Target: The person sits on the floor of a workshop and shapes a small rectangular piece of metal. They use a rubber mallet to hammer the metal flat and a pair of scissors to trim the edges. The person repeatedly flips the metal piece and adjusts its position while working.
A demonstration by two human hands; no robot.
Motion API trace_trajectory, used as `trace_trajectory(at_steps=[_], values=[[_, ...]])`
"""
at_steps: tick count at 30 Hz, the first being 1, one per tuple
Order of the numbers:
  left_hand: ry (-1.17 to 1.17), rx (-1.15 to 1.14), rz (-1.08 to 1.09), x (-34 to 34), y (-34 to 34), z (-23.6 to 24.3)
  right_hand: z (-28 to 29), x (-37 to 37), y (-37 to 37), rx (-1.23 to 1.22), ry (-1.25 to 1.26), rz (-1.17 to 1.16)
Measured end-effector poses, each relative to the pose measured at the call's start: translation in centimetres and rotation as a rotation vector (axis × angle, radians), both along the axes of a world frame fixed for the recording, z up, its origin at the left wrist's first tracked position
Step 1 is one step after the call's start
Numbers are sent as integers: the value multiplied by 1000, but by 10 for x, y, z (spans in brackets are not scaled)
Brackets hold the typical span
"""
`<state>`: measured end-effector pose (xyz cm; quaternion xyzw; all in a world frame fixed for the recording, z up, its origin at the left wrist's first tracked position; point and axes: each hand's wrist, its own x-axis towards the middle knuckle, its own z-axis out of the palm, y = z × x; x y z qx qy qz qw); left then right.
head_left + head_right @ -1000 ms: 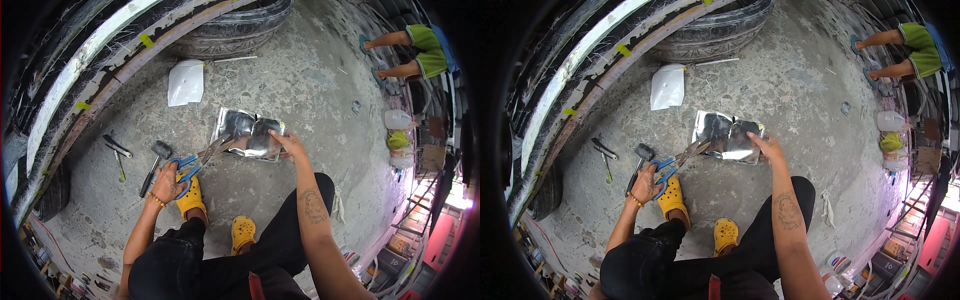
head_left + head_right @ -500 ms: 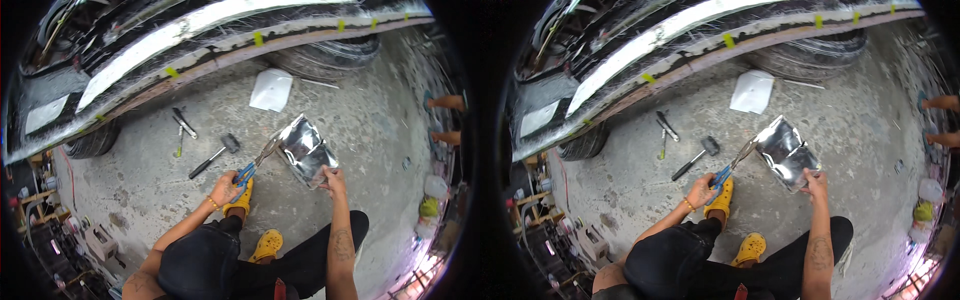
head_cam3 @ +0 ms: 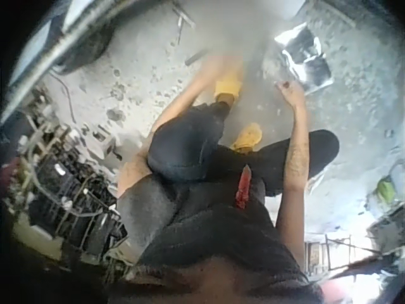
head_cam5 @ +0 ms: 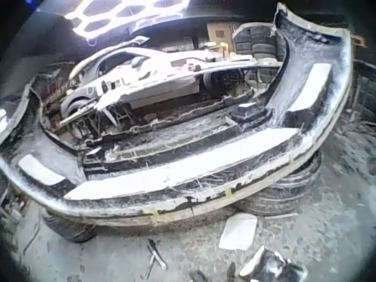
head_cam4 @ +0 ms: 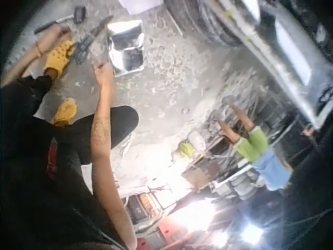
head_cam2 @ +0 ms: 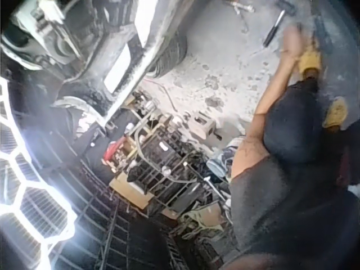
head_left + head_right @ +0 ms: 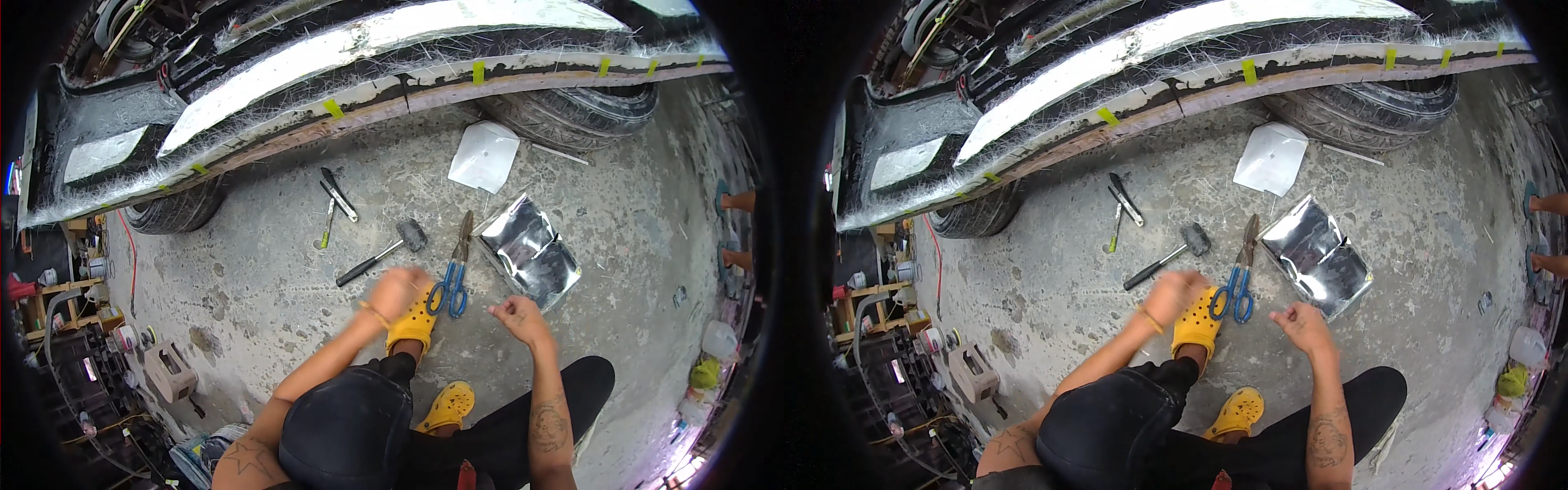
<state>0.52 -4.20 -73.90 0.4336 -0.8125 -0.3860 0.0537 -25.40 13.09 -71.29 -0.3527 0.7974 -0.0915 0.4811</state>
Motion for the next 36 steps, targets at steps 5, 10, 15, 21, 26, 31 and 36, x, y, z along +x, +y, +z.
trace_trajectory(at_steps=[5,10,15,21,26,31,36], values=[[-323,-650,299,172,-132,-94,9,24,-8,-175,-160,15],[-150,-373,440,184,-132,-131,-2,22,-5,-210,-153,3],[236,114,311,41,-46,-22,6,43,-11,-301,-474,-447],[334,45,-280,-56,44,31,5,81,-21,-402,-915,-1038],[342,198,-386,-77,37,53,0,44,4,-320,-659,-1058],[-188,-19,-301,-36,20,-17,18,0,17,-216,207,-309],[-242,-190,-305,-43,35,-33,11,-17,23,-432,368,-185]])
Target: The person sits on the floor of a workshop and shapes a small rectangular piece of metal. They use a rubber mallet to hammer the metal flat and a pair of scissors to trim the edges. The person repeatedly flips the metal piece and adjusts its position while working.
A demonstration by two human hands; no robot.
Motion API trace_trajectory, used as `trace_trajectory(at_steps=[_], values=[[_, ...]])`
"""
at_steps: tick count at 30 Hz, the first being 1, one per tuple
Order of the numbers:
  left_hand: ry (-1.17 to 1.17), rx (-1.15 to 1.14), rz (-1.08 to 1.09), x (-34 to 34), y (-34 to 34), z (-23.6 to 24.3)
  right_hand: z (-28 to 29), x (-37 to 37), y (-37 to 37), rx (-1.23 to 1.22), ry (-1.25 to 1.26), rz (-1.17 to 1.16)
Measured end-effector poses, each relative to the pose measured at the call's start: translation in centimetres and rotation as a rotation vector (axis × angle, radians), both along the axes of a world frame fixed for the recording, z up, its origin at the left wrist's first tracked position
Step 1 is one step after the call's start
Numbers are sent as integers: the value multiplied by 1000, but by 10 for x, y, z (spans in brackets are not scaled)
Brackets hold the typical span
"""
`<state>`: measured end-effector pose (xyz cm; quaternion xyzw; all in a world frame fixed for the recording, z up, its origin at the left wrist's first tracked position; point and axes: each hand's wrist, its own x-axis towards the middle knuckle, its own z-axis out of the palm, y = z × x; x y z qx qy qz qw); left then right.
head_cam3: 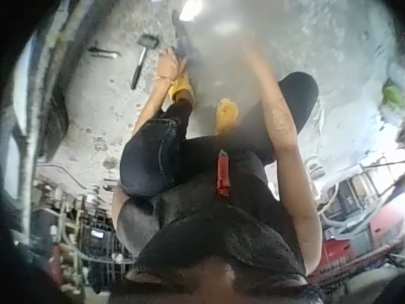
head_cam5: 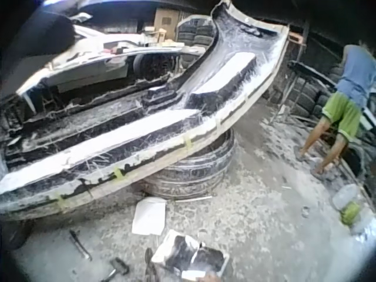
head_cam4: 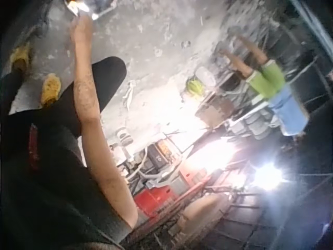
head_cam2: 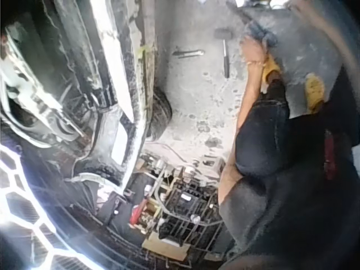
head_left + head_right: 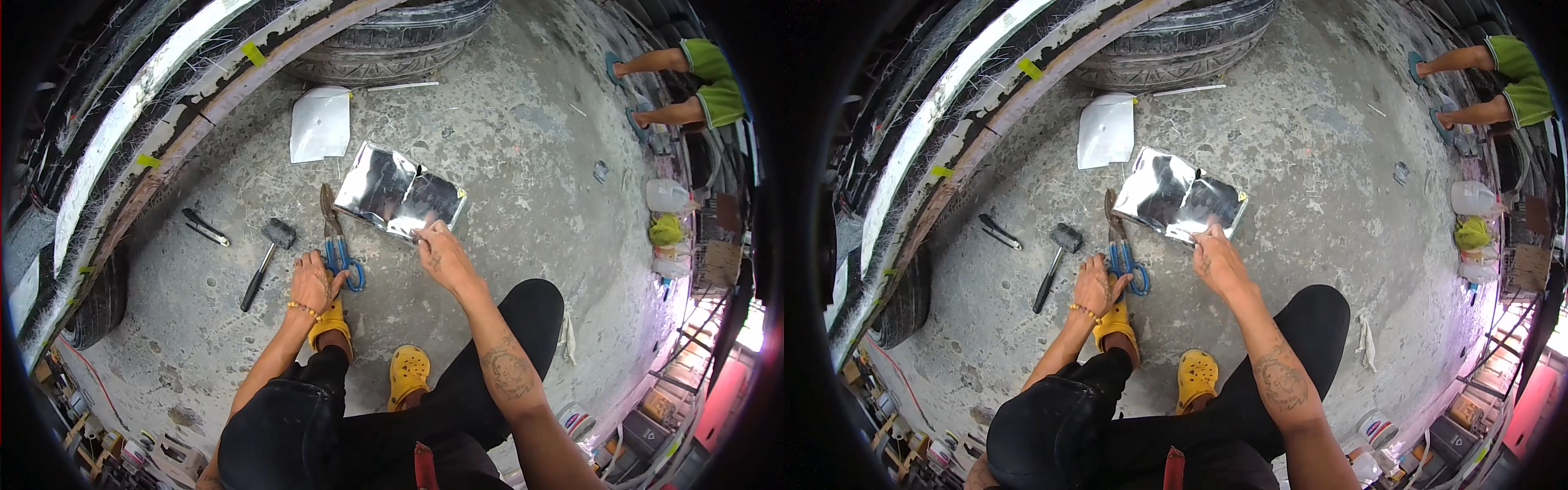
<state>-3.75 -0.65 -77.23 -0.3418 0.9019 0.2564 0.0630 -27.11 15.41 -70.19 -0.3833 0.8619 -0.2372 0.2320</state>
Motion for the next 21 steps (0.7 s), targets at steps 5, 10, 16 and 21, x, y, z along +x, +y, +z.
trace_trajectory(at_steps=[5,10,16,21], values=[[31,96,-34,9,-13,-37,14,-18,-17,274,84,155],[209,443,249,11,-20,-40,18,-38,-15,203,248,318],[334,684,351,34,-37,-24,36,-43,-38,299,171,382],[484,500,248,49,-29,0,21,-53,-36,107,103,332]])
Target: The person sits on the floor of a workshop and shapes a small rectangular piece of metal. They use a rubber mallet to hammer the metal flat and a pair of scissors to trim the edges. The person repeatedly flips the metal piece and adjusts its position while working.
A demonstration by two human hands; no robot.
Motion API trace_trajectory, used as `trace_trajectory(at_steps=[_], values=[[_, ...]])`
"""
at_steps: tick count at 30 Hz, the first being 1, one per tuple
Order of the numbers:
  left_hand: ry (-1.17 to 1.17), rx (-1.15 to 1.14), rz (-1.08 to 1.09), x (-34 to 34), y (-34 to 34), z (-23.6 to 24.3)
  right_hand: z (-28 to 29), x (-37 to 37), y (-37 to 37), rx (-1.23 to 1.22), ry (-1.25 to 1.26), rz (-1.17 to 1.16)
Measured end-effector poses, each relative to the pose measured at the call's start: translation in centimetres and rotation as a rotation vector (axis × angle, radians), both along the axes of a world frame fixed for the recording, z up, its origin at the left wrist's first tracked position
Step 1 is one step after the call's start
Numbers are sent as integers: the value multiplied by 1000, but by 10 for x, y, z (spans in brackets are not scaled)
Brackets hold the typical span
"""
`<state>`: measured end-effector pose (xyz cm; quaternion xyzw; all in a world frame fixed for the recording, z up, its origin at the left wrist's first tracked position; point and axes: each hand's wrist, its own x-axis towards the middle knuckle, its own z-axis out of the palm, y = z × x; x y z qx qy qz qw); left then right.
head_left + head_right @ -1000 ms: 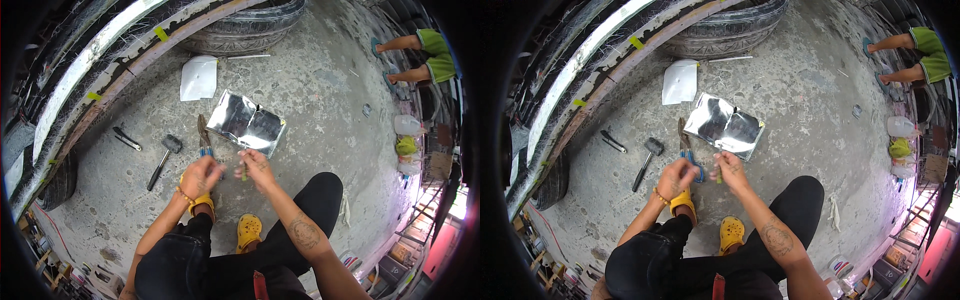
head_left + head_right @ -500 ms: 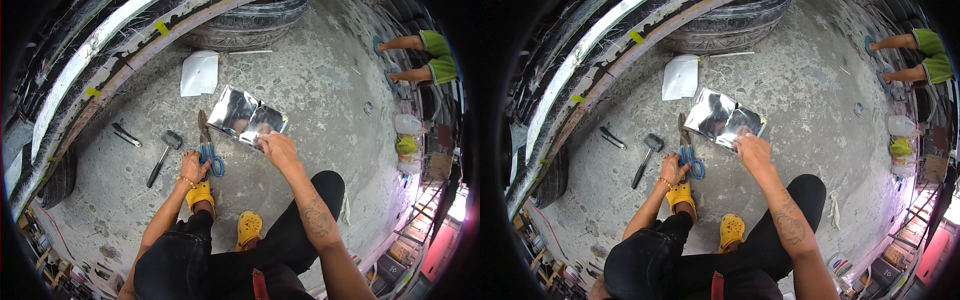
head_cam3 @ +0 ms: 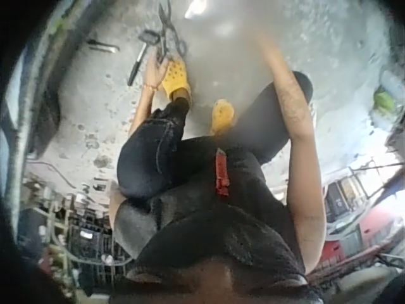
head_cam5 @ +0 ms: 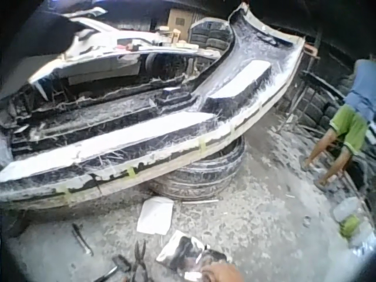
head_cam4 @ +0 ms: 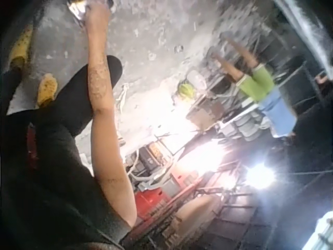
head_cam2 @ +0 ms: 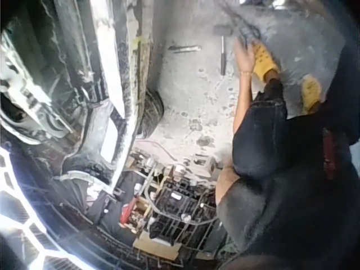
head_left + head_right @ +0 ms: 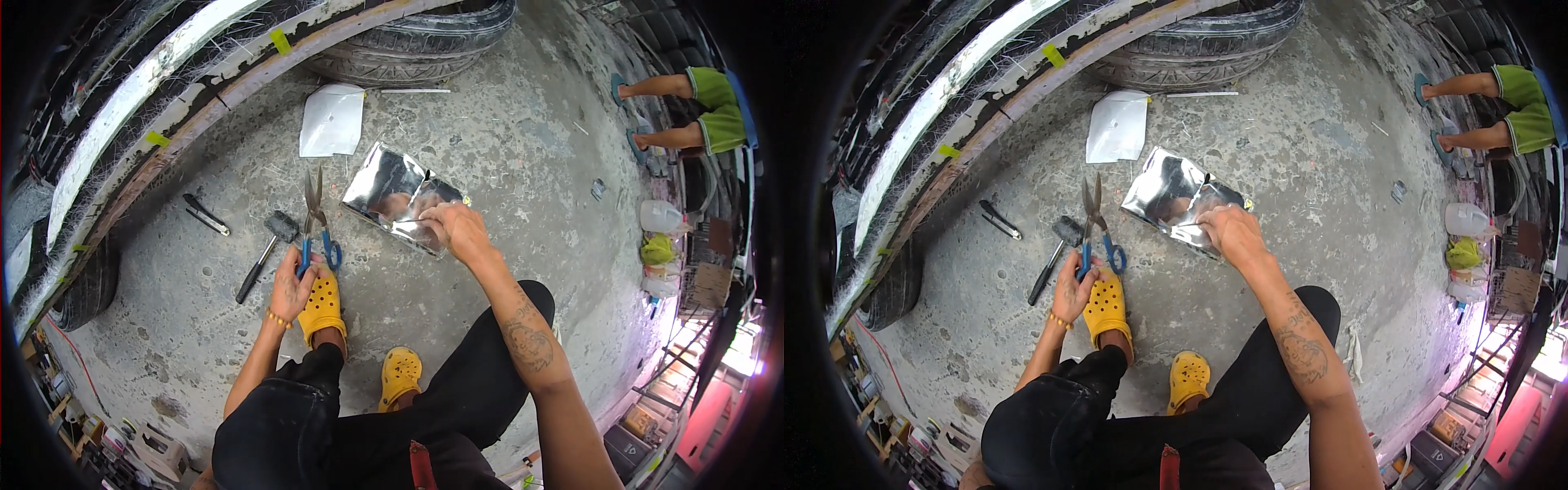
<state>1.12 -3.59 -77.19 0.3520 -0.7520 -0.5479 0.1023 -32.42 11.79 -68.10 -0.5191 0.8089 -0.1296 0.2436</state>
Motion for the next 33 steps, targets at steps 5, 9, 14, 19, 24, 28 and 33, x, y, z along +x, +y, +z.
trace_trajectory(at_steps=[5,9,14,19,24,28,33], values=[[93,367,79,-14,-5,85,-13,-38,1,-186,13,45],[-125,374,-88,-5,-37,89,-14,-61,3,-211,-167,-214],[-148,330,-1,-5,-37,70,-9,-62,19,5,-364,-236],[5,-389,-8,-28,-4,9,-26,-42,61,250,-485,-208],[-194,100,60,-33,21,-13,2,-15,67,424,-527,-99],[-39,263,-16,-22,0,11,41,-11,22,170,-370,-109],[-44,295,-16,21,-53,63,6,3,-62,-26,-172,266]])
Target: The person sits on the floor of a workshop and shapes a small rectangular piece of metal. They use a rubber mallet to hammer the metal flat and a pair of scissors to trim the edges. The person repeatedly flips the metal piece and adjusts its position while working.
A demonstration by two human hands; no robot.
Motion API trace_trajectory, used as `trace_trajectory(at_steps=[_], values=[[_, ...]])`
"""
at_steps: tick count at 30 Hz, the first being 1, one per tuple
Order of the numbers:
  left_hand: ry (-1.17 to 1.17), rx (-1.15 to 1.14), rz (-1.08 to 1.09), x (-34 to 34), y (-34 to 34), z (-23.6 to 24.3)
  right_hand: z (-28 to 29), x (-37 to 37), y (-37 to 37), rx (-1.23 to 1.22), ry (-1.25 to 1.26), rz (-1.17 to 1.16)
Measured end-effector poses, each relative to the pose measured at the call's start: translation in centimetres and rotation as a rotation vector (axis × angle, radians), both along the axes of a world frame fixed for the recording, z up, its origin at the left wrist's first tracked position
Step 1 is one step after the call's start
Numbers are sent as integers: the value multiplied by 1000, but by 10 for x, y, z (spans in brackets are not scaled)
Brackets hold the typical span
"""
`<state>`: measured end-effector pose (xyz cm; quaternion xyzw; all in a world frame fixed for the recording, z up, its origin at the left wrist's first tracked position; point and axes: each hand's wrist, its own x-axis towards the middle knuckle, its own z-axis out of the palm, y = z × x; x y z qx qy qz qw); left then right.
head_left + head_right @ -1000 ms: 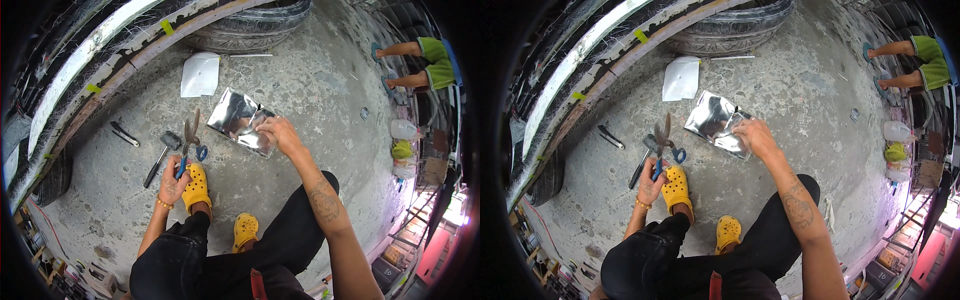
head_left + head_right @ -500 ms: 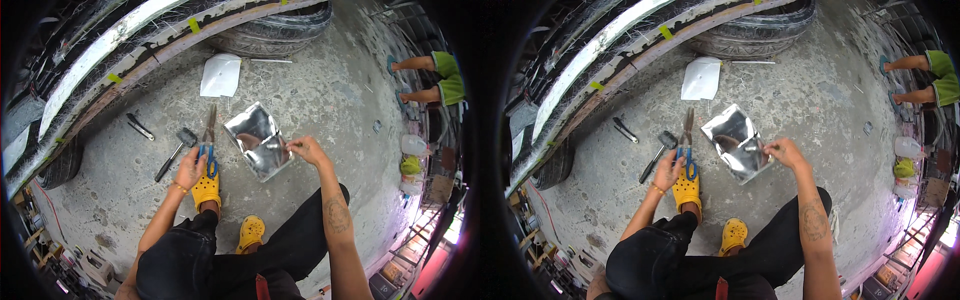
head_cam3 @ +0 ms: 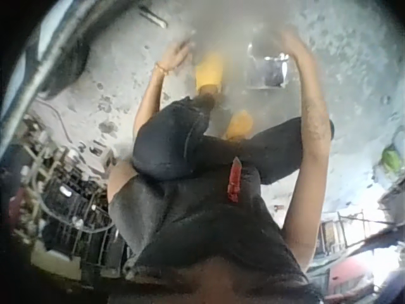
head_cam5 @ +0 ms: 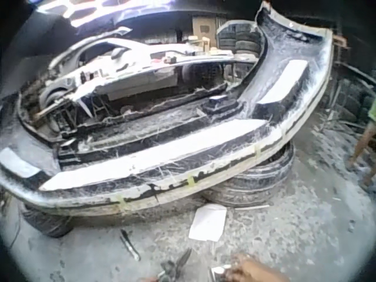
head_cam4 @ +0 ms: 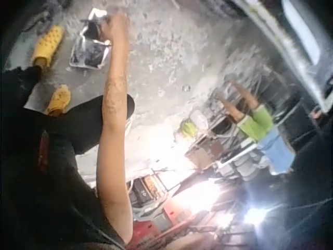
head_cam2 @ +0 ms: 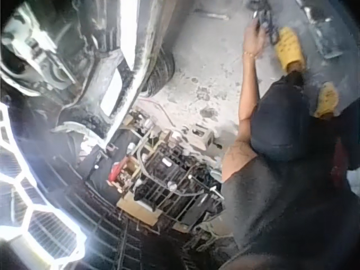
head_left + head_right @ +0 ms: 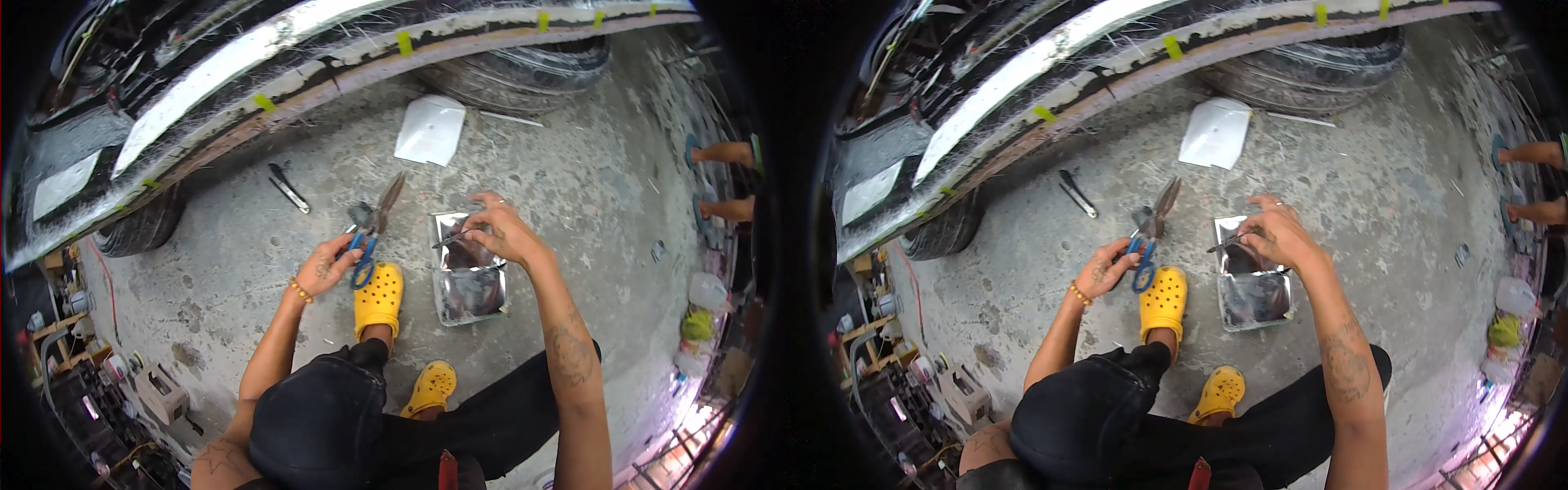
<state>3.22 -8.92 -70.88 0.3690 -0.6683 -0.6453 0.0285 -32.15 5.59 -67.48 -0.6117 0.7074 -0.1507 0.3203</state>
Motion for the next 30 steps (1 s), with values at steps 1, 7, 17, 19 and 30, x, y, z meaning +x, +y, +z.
trace_trajectory(at_steps=[1,7,17,19,30], values=[[-49,-88,0,16,-12,2,-21,-1,-11,34,32,63],[-262,-247,322,159,-44,-57,-45,-36,-32,252,-135,-66],[-321,-923,337,106,-22,-96,-48,-121,124,129,-151,-667],[-187,-880,114,40,-6,-74,-41,-101,134,-50,166,-646],[-364,-818,-83,8,-5,-107,6,5,161,-6,122,-538]])
